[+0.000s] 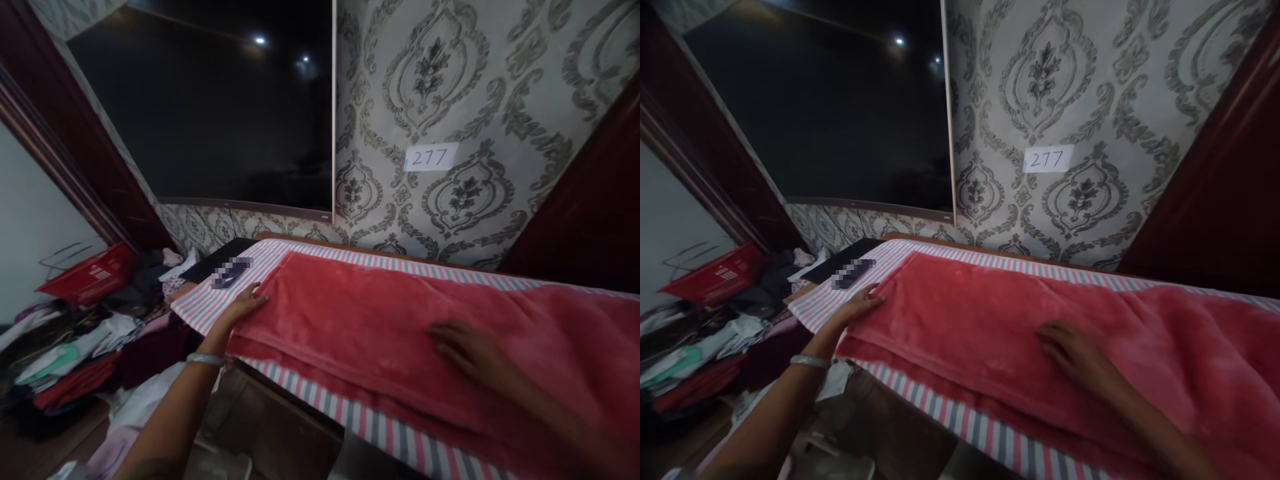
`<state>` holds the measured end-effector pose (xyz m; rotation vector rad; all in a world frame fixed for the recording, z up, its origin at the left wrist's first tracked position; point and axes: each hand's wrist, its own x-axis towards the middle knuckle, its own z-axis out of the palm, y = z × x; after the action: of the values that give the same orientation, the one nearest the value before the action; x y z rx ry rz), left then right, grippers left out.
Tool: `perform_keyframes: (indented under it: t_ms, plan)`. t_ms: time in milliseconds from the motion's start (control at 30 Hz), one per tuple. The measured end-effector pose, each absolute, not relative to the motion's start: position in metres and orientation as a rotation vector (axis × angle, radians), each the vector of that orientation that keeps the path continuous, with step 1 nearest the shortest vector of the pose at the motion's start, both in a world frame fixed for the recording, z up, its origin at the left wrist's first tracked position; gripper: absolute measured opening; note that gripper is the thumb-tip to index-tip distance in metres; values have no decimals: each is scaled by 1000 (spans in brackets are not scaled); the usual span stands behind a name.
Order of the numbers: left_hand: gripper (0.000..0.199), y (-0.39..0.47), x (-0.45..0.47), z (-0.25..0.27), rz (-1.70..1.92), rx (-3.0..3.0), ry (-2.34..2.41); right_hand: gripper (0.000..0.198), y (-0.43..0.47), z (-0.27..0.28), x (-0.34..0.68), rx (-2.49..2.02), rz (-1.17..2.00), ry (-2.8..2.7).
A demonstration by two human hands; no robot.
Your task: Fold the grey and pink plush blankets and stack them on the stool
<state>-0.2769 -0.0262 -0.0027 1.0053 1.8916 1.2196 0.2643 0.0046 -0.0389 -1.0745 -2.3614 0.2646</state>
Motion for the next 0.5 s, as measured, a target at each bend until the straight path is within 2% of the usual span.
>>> perform_keyframes:
  t_ms: [67,200,267,400,500]
  plan:
    - [60,-44,-278,-10,1202,1103,1991,45,-31,-48,277,-1088,263,-2378]
    - [41,-72,-273,-18,1153,1207,2204,52,-67,-69,303,-1120,183,-2375]
    - [36,-80,-270,-17,1162,1188,2170,52,-72,-76,311,-1145,171,-2400]
    - [40,-89,-263,-14,1270,943,1924,55,-72,-84,314,-1124,136,-2460]
    - [36,-92,-260,-11,1271,826,1889,53,-70,-88,308,-1112,79,-2441]
